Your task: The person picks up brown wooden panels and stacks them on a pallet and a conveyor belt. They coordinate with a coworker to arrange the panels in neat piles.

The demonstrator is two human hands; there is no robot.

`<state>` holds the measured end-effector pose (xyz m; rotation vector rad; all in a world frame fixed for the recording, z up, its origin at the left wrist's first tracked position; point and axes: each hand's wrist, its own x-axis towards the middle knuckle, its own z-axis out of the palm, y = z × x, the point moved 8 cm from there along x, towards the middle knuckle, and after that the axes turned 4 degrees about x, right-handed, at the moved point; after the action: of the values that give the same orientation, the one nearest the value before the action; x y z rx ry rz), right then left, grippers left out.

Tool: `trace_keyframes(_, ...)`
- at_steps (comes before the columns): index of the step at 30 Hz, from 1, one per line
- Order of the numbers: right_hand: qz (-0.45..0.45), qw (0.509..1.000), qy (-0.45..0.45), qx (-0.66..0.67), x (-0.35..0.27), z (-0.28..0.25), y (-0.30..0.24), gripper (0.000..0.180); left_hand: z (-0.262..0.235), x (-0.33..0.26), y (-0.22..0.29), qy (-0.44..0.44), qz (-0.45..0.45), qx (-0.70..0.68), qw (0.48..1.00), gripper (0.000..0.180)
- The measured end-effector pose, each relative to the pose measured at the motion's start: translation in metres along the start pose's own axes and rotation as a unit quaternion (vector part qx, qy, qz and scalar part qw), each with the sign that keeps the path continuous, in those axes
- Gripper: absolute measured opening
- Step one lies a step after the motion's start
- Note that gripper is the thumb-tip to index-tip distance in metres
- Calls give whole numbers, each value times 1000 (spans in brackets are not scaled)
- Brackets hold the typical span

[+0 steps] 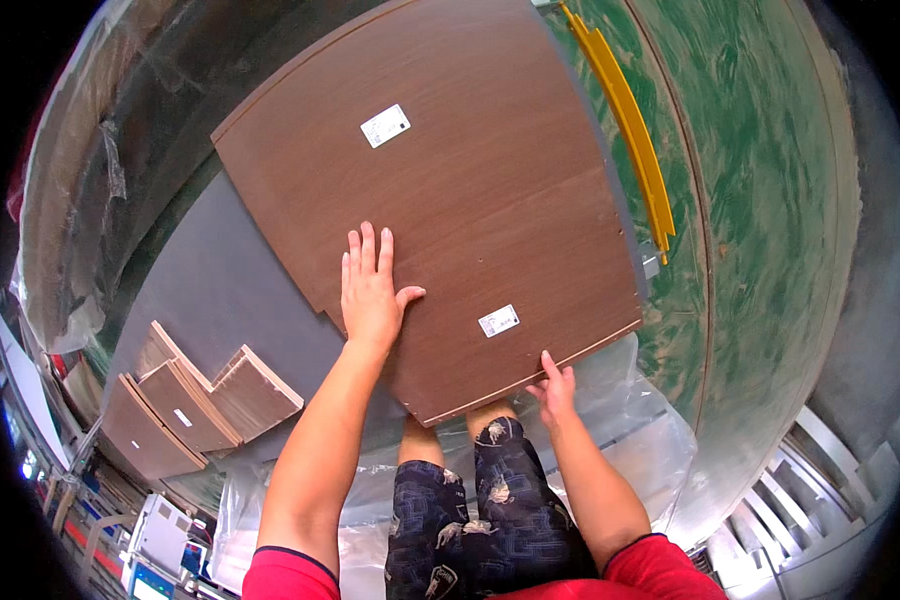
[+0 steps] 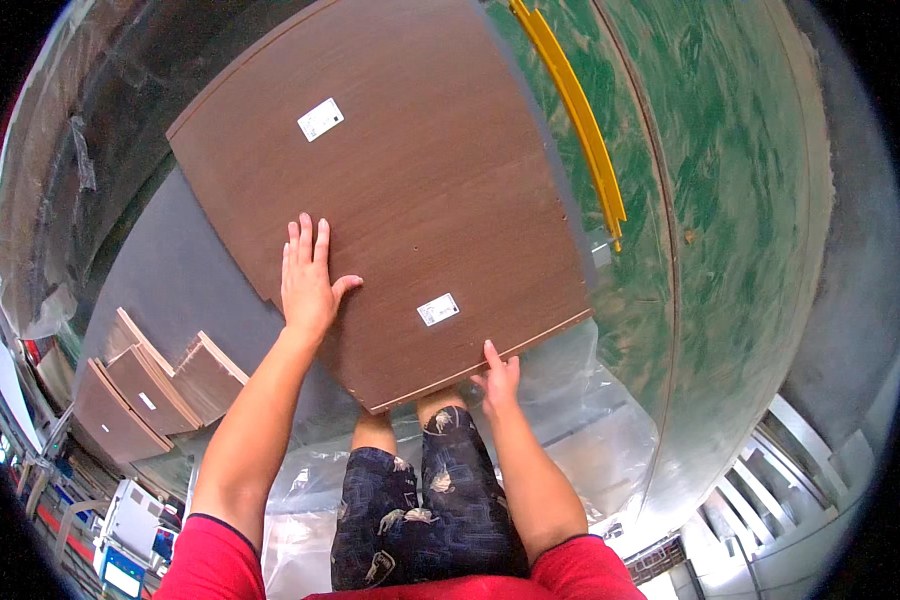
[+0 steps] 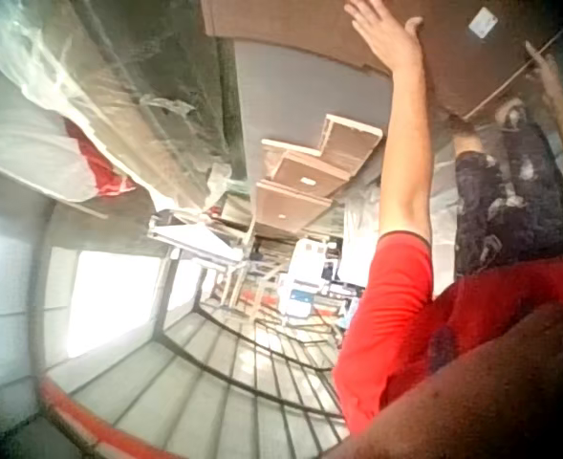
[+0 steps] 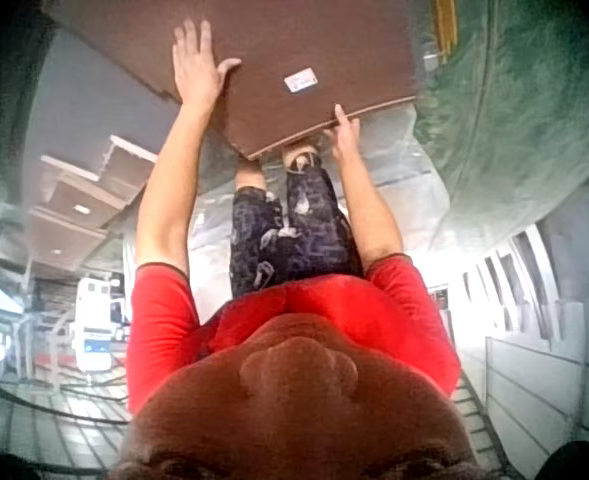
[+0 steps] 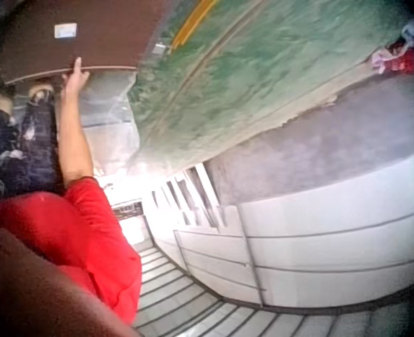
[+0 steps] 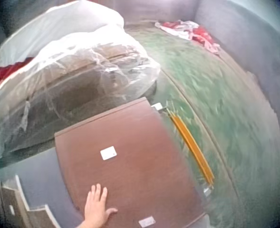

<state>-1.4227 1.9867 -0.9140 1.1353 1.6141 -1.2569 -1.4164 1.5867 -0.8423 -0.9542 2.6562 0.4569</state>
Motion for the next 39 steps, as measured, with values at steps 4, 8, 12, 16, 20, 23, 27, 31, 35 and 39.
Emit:
trace_keyframes(4,-17,1000,7,8,-1,-6,-2,49,0,-1,4,14,13,0,1000,100)
trace_keyframes(8,-39,999,2,10,1,-6,-5,49,-4,-2,6,36,23,3,999,97)
trace_keyframes(12,-47,999,-1,3,2,-5,-7,45,-2,0,7,34,27,11,999,97)
trace_keyframes(16,-60,998,3,-13,8,-13,-6,46,-5,0,9,45,35,-5,998,97)
trace_keyframes(20,-79,997,5,-18,2,-9,-12,48,-5,0,8,36,22,10,999,97)
trace_keyframes(23,-87,995,6,-41,1,-11,-11,54,-8,-1,7,37,21,5,999,97)
trace_keyframes(27,-85,994,-6,-70,-7,-12,-9,62,-12,-24,-3,41,28,-15,999,94)
trace_keyframes(31,-106,978,-36,-174,-33,-41,-2,56,-25,-104,-8,74,39,-129,988,82)
trace_keyframes(35,-60,927,-86,-361,-66,-76,46,43,5,-231,-66,-62,-60,-281,956,50)
trace_keyframes(39,83,896,-115,-420,-109,-136,94,31,68,-392,-138,-220,-235,-285,903,47)
